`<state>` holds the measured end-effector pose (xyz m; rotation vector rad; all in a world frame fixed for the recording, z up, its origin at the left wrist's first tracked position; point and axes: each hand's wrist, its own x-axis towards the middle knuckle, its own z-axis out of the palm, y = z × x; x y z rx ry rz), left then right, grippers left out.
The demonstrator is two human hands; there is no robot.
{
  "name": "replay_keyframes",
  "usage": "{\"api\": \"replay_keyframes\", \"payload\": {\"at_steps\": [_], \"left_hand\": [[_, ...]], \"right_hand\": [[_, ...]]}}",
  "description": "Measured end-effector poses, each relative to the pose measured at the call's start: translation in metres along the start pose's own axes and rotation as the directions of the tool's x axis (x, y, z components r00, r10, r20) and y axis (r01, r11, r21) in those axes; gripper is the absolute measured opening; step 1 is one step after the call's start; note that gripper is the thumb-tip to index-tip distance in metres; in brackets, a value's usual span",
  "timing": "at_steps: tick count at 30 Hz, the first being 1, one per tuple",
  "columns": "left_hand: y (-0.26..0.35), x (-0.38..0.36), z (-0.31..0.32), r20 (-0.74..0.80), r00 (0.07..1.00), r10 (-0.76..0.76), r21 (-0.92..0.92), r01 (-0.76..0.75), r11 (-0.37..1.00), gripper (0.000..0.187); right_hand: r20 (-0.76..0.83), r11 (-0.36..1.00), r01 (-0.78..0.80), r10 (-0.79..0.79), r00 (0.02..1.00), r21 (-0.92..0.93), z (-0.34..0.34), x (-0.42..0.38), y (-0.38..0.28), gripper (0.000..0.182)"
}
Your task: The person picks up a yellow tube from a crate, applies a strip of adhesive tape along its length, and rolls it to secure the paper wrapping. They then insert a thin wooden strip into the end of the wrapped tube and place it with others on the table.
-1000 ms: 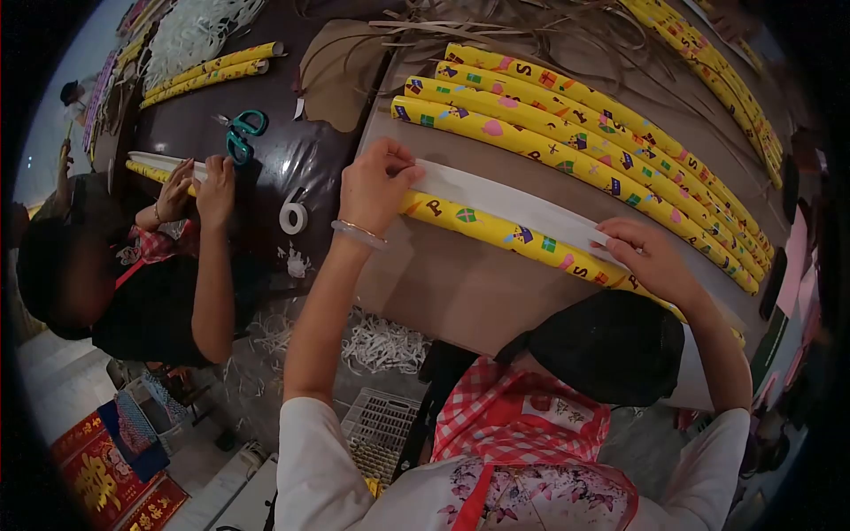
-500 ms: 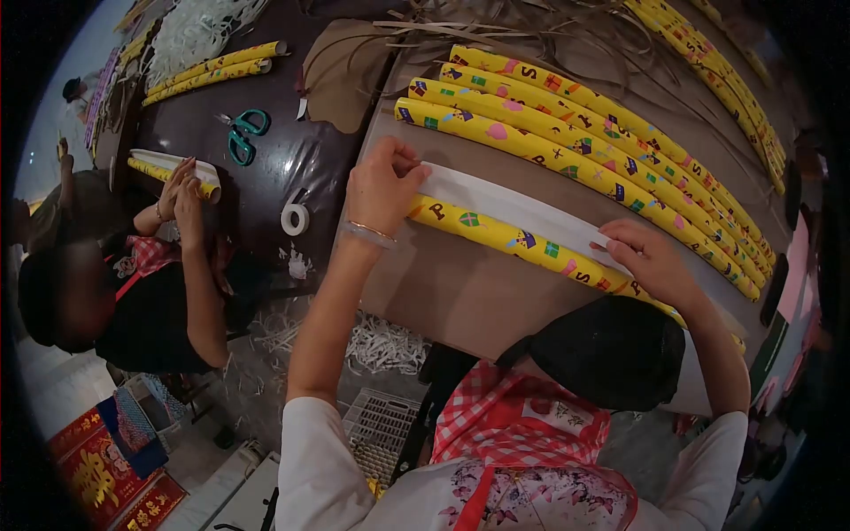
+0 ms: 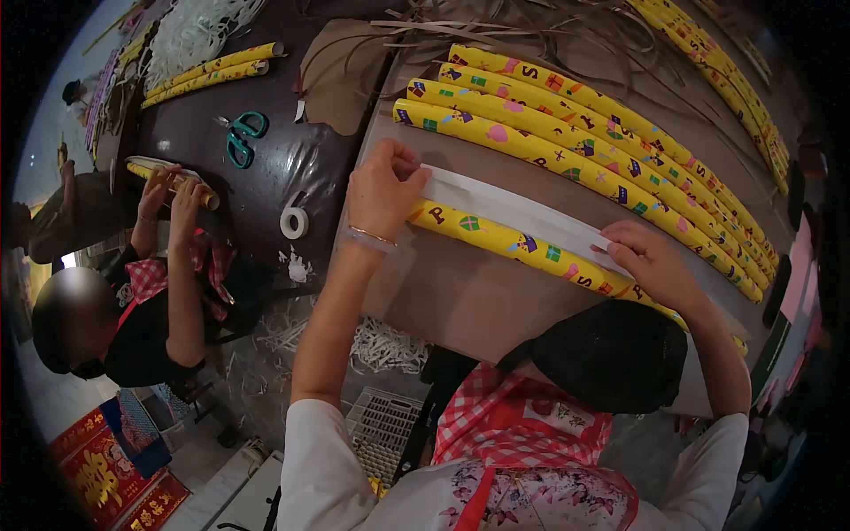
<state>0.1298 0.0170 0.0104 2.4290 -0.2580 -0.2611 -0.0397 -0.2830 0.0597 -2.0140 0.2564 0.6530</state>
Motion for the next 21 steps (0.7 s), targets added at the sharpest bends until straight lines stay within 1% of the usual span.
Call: {"api": "replay_keyframes", "payload": {"at_steps": [9, 12, 19, 21], "left_hand": [[0.0016, -0.0013, -0.0005, -0.008, 1.0, 0.024, 0.007, -0.024, 1.0, 0.027], [0.0008, -0.0004, 0.0, 0.002, 1.0, 0.008, 0.005, -0.008, 1.0, 0.026], [0.0005, 0.0003, 0.0005, 0.007, 1.0, 0.001, 0.004, -0.001, 1.0, 0.027], [0.0033, 0.0001, -0.0008, 0.009, 1.0, 0.009, 0.019, -0.009, 1.0, 0.028]], "right_hand": [[-0.014, 0.998, 0.03, -0.029, 0.999, 0.064, 0.0024, 0.0019, 0.0052, 0.027], [-0.019, 0.998, 0.055, -0.055, 0.998, 0.029, 0.0012, 0.0023, 0.0049, 0.027], [-0.013, 0.996, 0.073, -0.072, 0.997, 0.052, 0.0014, 0.0024, 0.0066, 0.026], [-0.037, 0.996, 0.062, -0.06, 0.998, 0.062, 0.0024, 0.001, 0.0027, 0.025]]}}
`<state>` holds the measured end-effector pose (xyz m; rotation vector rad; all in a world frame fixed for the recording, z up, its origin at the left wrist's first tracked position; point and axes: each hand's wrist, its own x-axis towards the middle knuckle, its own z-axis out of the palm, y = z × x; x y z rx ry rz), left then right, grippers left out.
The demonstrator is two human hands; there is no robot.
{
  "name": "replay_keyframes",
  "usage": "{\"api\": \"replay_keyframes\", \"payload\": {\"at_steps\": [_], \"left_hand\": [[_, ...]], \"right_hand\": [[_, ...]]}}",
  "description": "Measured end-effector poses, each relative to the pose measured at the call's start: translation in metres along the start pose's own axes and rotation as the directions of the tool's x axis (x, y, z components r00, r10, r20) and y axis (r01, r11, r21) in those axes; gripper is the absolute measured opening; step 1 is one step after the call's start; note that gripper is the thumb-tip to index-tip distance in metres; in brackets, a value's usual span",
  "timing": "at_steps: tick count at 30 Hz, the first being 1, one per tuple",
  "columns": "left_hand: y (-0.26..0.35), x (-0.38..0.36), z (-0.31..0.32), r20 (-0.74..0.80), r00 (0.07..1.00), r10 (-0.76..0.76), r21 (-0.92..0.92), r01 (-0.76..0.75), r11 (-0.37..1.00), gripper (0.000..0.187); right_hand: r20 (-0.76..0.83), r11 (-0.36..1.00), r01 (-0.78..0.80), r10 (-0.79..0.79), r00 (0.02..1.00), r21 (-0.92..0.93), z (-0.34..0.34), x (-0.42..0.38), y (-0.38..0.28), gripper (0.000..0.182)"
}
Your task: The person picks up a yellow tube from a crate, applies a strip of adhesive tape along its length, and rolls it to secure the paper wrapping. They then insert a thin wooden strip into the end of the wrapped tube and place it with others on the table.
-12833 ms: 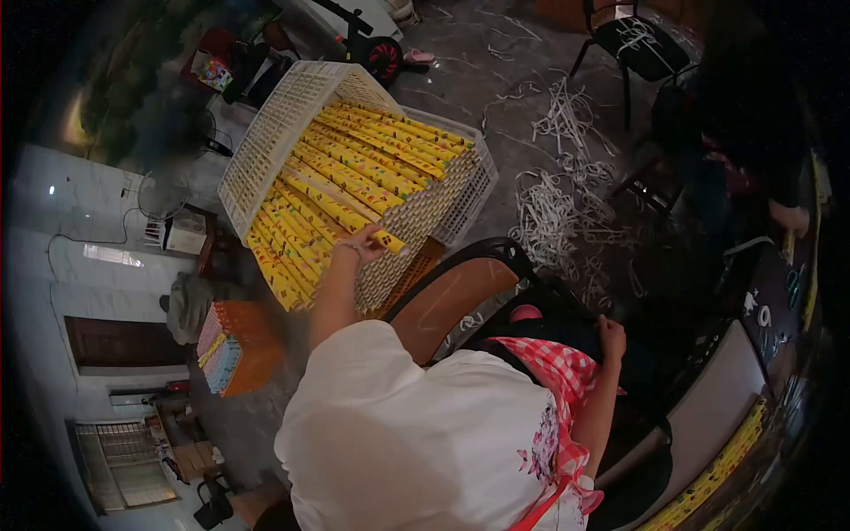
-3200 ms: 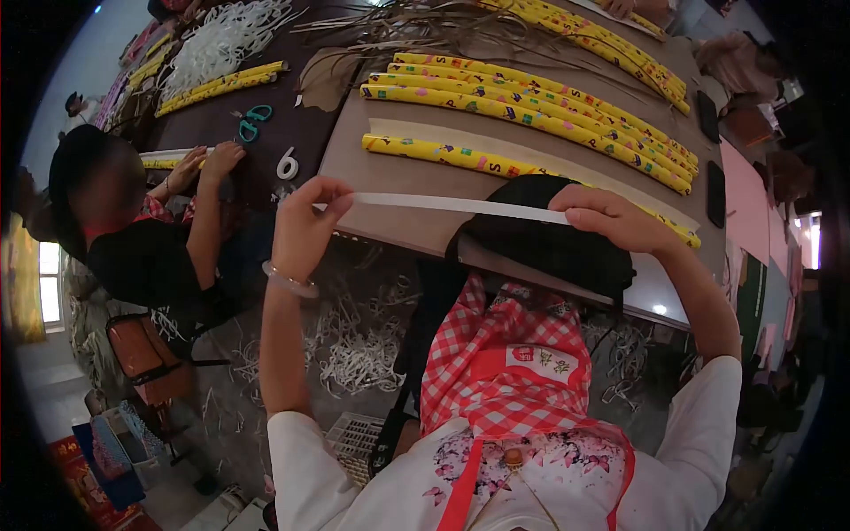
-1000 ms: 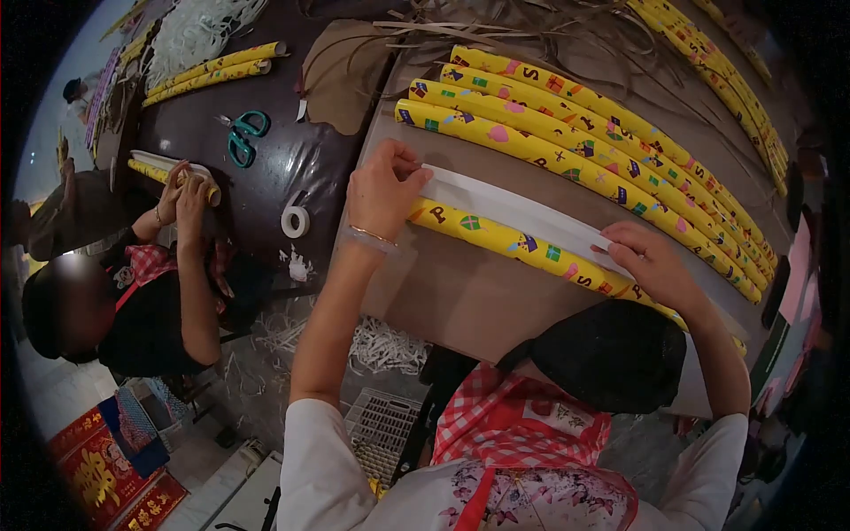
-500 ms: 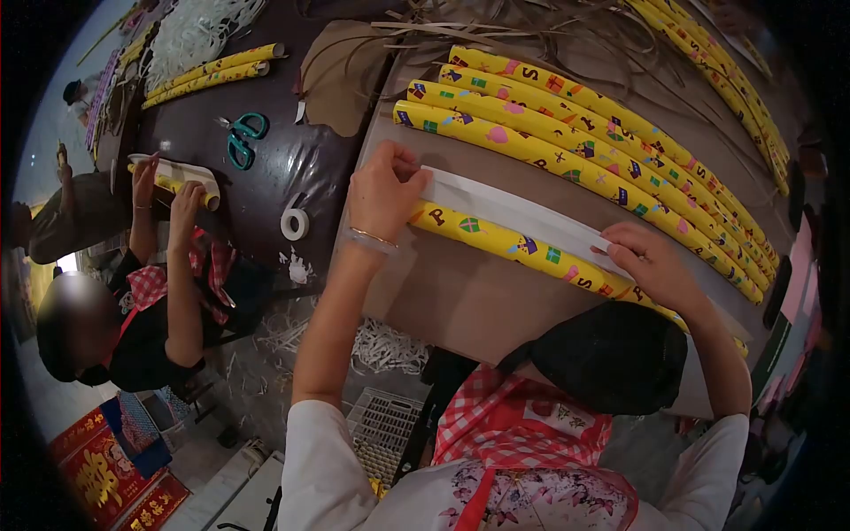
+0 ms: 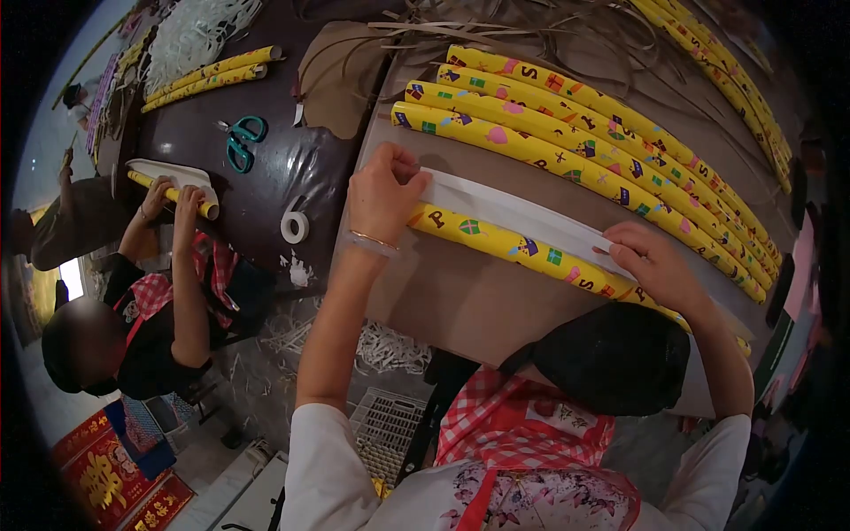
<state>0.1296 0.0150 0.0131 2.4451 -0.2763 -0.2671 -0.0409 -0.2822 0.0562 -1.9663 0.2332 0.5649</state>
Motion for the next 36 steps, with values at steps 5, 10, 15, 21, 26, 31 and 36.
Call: {"api": "replay_keyframes", "payload": {"at_steps": [5, 10, 15, 21, 26, 31, 36], "left_hand": [[0.0, 0.0, 0.001, -0.02, 1.0, 0.012, -0.002, -0.012, 1.0, 0.028], [0.002, 0.002, -0.001, 0.035, 0.999, -0.024, 0.053, 0.023, 0.998, 0.022], [0.005, 0.004, -0.001, 0.042, 0.999, 0.003, 0.085, -0.006, 0.996, 0.019], [0.006, 0.007, -0.002, 0.069, 0.996, -0.06, 0.136, 0.05, 0.989, 0.019], [0.008, 0.004, 0.0, 0.045, 0.996, -0.081, 0.103, 0.076, 0.992, 0.02], [0.005, 0.006, 0.001, 0.046, 0.996, -0.078, 0.099, 0.074, 0.992, 0.02], [0.003, 0.006, 0.001, 0.04, 0.994, -0.097, 0.102, 0.092, 0.99, 0.02]], "right_hand": [[0.017, 1.0, -0.012, 0.012, 1.0, 0.006, -0.001, 0.001, 0.001, 0.024], [0.012, 1.0, -0.016, 0.016, 1.0, 0.015, 0.0, 0.001, 0.005, 0.025], [0.005, 1.0, -0.024, 0.024, 1.0, -0.001, -0.001, 0.002, 0.008, 0.025], [-0.049, 0.984, -0.13, 0.124, 0.991, -0.123, 0.001, 0.003, 0.0, 0.031], [-0.104, 0.938, -0.217, 0.196, 0.975, -0.271, 0.007, 0.007, -0.006, 0.031], [-0.149, 0.873, -0.241, 0.195, 0.969, -0.425, 0.01, 0.007, -0.012, 0.026], [-0.2, 0.84, -0.239, 0.159, 0.967, -0.486, 0.012, 0.005, -0.022, 0.024]]}}
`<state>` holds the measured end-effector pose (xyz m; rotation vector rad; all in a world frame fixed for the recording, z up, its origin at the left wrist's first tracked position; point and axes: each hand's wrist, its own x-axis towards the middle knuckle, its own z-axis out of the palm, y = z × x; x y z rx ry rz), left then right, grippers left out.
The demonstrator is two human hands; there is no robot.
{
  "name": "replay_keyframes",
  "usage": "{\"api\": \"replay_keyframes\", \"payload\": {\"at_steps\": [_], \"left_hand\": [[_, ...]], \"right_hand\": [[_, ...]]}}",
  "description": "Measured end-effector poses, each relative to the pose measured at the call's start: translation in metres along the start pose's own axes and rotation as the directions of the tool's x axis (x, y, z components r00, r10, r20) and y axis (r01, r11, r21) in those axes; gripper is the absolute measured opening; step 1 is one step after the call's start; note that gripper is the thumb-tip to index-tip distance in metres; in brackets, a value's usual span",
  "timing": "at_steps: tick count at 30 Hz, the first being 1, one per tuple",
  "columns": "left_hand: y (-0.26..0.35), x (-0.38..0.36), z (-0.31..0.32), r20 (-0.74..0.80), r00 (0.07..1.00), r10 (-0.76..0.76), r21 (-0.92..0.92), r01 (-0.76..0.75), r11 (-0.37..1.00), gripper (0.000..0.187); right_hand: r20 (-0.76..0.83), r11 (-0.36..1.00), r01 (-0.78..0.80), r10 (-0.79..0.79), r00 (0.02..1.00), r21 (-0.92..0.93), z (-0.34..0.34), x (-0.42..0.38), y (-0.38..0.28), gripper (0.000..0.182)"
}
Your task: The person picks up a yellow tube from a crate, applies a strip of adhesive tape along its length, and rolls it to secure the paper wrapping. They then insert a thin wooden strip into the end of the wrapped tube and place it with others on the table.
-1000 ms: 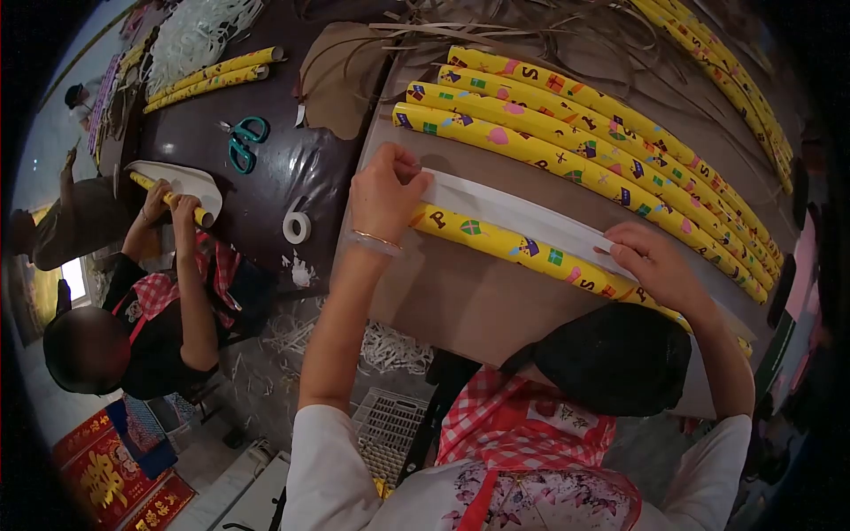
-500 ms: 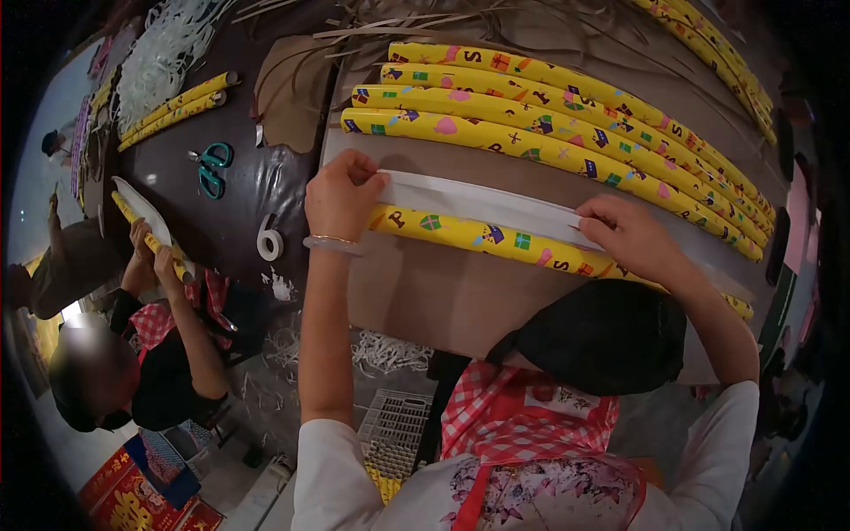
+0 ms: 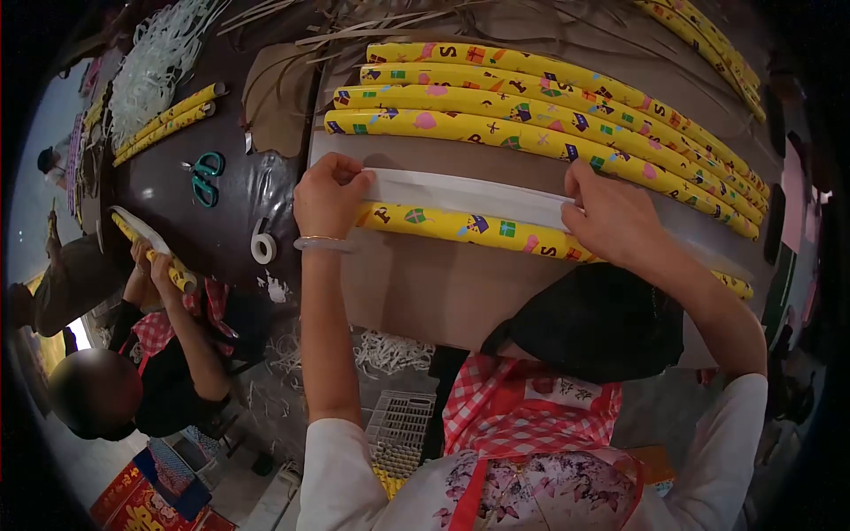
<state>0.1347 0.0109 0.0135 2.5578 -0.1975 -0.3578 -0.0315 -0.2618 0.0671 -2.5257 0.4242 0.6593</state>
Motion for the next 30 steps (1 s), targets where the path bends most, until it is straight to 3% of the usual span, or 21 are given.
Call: {"api": "replay_keyframes", "payload": {"at_steps": [12, 16, 21, 30], "left_hand": [[-0.004, 0.002, 0.0, 0.025, 1.0, 0.006, -0.072, -0.004, 0.997, 0.02], [-0.001, 0.002, -0.001, 0.04, 0.999, -0.013, -0.079, 0.016, 0.997, 0.021], [-0.001, 0.002, -0.003, 0.063, 0.997, 0.037, -0.04, -0.035, 0.999, 0.021], [-0.01, 0.004, 0.001, 0.047, 0.998, 0.033, -0.11, -0.028, 0.994, 0.023]], "right_hand": [[0.066, 0.988, -0.04, 0.051, 0.997, -0.152, 0.003, 0.012, 0.001, 0.025], [0.034, 0.983, -0.075, 0.082, 0.996, -0.167, 0.005, 0.015, -0.003, 0.026], [0.157, 0.971, -0.148, 0.178, 0.971, -0.185, -0.003, 0.019, -0.01, 0.031], [0.145, 0.963, -0.161, 0.195, 0.97, -0.217, -0.001, 0.02, -0.014, 0.032]]}}
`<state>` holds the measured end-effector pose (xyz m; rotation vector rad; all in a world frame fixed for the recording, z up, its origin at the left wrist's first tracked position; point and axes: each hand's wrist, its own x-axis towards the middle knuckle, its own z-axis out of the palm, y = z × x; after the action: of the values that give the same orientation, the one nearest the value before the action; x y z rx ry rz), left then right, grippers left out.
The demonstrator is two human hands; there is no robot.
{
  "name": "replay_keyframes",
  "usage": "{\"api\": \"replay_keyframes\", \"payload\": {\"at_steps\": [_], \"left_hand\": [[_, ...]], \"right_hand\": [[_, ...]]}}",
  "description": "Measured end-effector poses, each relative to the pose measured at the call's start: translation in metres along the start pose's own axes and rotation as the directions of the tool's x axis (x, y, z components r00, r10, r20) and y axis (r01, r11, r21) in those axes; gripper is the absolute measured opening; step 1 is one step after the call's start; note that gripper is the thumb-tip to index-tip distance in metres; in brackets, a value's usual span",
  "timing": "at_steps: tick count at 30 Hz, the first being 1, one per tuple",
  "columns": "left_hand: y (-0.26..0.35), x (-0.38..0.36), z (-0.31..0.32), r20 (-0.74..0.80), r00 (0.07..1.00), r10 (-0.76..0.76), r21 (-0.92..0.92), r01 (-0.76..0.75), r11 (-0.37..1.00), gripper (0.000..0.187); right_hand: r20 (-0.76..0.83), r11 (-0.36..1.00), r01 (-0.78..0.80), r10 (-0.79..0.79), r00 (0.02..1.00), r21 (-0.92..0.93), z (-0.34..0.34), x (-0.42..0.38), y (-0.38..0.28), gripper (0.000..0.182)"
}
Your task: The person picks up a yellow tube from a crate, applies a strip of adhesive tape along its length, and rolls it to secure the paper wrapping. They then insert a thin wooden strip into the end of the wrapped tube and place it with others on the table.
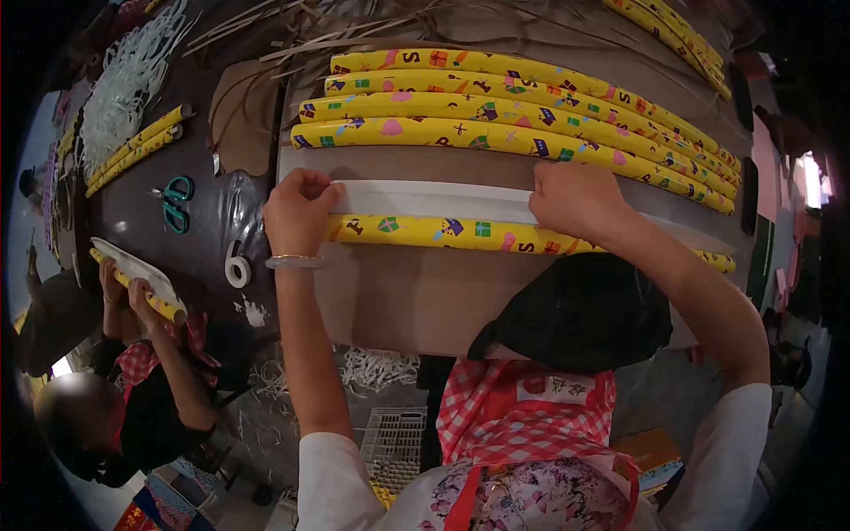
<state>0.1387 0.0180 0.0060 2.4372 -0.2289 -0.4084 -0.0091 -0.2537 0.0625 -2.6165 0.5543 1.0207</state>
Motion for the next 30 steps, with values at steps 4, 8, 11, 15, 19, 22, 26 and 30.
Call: {"api": "replay_keyframes", "payload": {"at_steps": [4, 8, 11, 15, 19, 22, 26, 30], "left_hand": [[0.006, -0.003, -0.001, -0.029, 1.0, -0.006, 0.021, 0.007, 1.0, 0.023], [0.003, -0.002, -0.001, -0.037, 0.999, 0.002, 0.019, -0.001, 1.0, 0.023], [0.008, -0.004, -0.002, -0.035, 0.999, 0.0, 0.043, 0.002, 0.999, 0.023], [0.002, -0.001, 0.0, -0.037, 0.999, 0.007, 0.022, -0.006, 1.0, 0.023], [0.0, 0.0, 0.0, -0.021, 1.0, 0.006, 0.025, -0.006, 1.0, 0.022], [0.0, 0.0, -0.001, -0.018, 1.0, 0.018, 0.013, -0.018, 1.0, 0.021], [0.006, -0.001, -0.002, -0.02, 1.0, 0.0, 0.066, 0.002, 0.998, 0.022], [0.003, -0.002, -0.001, -0.031, 0.999, -0.01, 0.022, 0.011, 1.0, 0.021]], "right_hand": [[-0.016, 1.0, -0.018, 0.018, 1.0, -0.02, 0.002, 0.0, -0.002, 0.032], [-0.016, 0.999, -0.018, 0.018, 1.0, -0.034, 0.001, 0.0, -0.004, 0.031], [-0.027, 0.999, -0.022, 0.02, 0.999, -0.05, 0.003, 0.001, -0.004, 0.03], [-0.019, 0.997, -0.036, 0.034, 0.999, -0.072, 0.002, 0.002, -0.007, 0.03], [-0.022, 0.995, -0.052, 0.05, 0.999, -0.087, 0.003, 0.003, -0.01, 0.029], [-0.032, 0.994, -0.047, 0.044, 0.999, -0.095, 0.004, 0.005, -0.011, 0.029], [-0.036, 0.989, -0.065, 0.061, 0.998, -0.134, 0.003, 0.005, -0.014, 0.029], [-0.016, 0.986, -0.07, 0.068, 0.998, -0.152, 0.002, 0.006, -0.017, 0.028]]}}
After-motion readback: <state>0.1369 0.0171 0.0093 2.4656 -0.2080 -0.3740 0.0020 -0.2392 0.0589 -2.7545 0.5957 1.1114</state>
